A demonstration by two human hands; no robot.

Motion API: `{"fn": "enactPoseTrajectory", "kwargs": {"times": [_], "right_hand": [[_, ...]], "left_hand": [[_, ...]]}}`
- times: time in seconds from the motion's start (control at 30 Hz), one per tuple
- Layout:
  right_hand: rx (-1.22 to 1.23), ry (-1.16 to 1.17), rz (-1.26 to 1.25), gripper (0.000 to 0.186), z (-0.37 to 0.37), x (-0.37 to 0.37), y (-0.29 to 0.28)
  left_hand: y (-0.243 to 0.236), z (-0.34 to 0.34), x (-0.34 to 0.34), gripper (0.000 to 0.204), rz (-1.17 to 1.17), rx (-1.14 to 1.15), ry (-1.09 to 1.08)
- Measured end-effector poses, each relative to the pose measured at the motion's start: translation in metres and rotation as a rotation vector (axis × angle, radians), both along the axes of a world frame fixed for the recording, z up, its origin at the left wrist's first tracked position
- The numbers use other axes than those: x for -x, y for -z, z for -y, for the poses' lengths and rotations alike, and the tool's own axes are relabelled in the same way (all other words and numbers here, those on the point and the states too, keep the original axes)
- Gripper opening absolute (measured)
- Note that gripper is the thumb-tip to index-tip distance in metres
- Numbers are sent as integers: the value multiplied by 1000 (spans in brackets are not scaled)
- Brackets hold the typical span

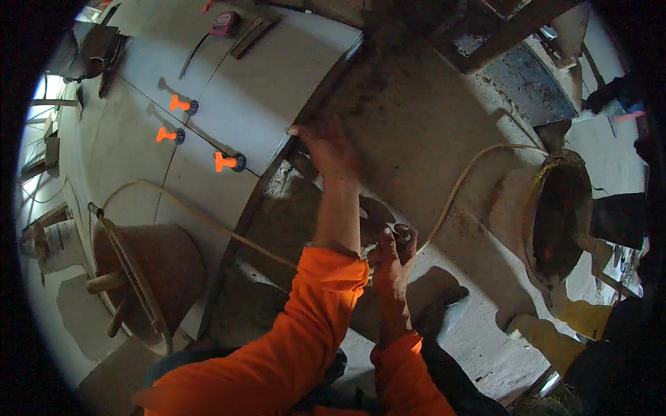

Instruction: The person kneels on the floor and uses a trowel to spread adhesive along the edge of a large floor tile. They then use a small metal tool to scrape and smooth the adhesive in the joint between tiles.

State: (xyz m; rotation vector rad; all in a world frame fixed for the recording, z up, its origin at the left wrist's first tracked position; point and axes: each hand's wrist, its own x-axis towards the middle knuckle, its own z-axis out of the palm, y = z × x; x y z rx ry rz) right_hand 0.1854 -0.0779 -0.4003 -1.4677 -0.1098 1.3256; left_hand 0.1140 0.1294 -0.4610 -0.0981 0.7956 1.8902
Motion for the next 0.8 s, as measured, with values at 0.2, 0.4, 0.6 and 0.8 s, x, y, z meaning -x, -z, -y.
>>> {"fn": "enactPoseTrajectory", "kwargs": {"times": [0.2,0.4,0.6,0.8], "right_hand": [[-52,-15,-7,24,-3,-1,4],[-33,-42,-46,23,-7,-3,-2],[-66,-52,32,24,-8,-2,-3],[-7,-101,-22,26,0,-6,6]], "left_hand": [[-1,-2,0,93,28,19,3],[-9,2,-2,91,11,15,48],[0,-1,5,87,6,-45,99],[-8,3,-4,80,-1,7,56]]}}
